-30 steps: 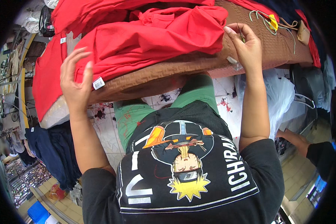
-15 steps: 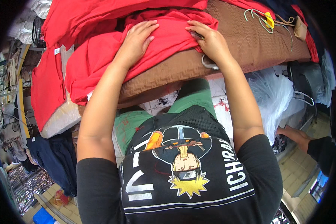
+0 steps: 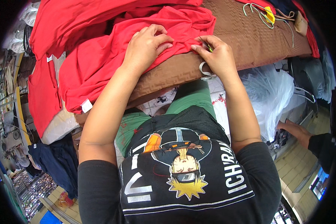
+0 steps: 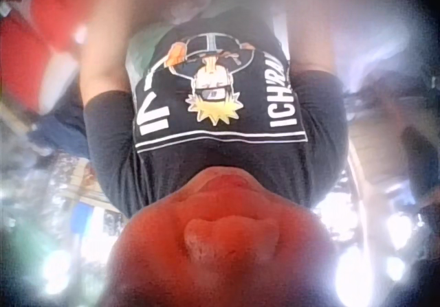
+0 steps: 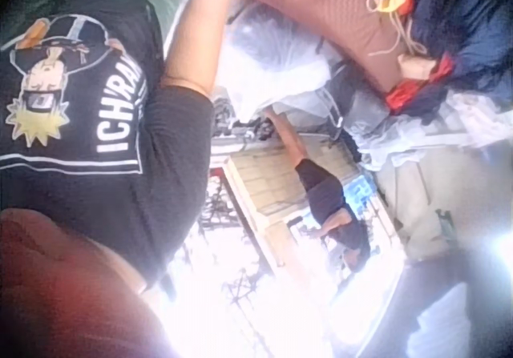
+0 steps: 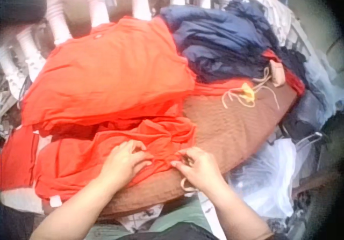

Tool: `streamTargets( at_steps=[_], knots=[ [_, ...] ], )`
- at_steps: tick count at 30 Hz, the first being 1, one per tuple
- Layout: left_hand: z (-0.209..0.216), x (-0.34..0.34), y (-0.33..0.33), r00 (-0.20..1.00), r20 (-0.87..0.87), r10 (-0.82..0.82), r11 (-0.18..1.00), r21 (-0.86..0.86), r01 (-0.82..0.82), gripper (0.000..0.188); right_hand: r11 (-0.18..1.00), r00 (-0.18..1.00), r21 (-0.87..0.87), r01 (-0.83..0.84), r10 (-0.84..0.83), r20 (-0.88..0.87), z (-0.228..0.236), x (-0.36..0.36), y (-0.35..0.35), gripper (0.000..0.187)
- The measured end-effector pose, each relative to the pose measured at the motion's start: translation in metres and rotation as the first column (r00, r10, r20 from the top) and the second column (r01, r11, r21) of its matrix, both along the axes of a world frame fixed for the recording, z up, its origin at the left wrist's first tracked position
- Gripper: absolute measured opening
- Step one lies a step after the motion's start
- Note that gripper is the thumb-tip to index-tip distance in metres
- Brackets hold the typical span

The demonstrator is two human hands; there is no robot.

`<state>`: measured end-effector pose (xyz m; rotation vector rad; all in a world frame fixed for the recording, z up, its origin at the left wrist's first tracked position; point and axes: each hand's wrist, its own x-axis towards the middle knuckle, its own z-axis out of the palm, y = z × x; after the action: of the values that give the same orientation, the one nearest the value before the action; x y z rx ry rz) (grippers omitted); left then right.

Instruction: The person trims excess threads from red shirts using a small pair of nippers. They inspect the collar and labels, clip the threads, and stack the finished garments.

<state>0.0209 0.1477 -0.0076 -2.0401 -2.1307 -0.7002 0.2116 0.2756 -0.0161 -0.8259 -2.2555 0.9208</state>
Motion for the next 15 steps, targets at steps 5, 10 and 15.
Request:
streamTargets(
  at_steps=[5, 10, 15],
  knots=[
    [0.007, 0.005, -0.009, 0.981, 0.194, -0.033, 0.999, 0.018, 0.03, 0.012, 0.997, 0.999, 0.076, -0.011, 0.014, -0.043, 0.004, 0.006, -0.003, 0.029],
    [0.036, 0.026, -0.041, 0.744, 0.668, -0.008, 0.99, -0.1, 0.101, 0.01, 0.999, 0.999, -0.027, -0.032, 0.032, -0.021, 0.017, 0.021, -0.013, 0.028],
    [0.036, 0.041, -0.046, 0.634, 0.773, 0.013, 0.984, -0.124, 0.131, 0.009, 0.997, 0.998, 0.07, -0.031, 0.035, -0.05, 0.023, 0.023, -0.02, 0.027]
  ],
)
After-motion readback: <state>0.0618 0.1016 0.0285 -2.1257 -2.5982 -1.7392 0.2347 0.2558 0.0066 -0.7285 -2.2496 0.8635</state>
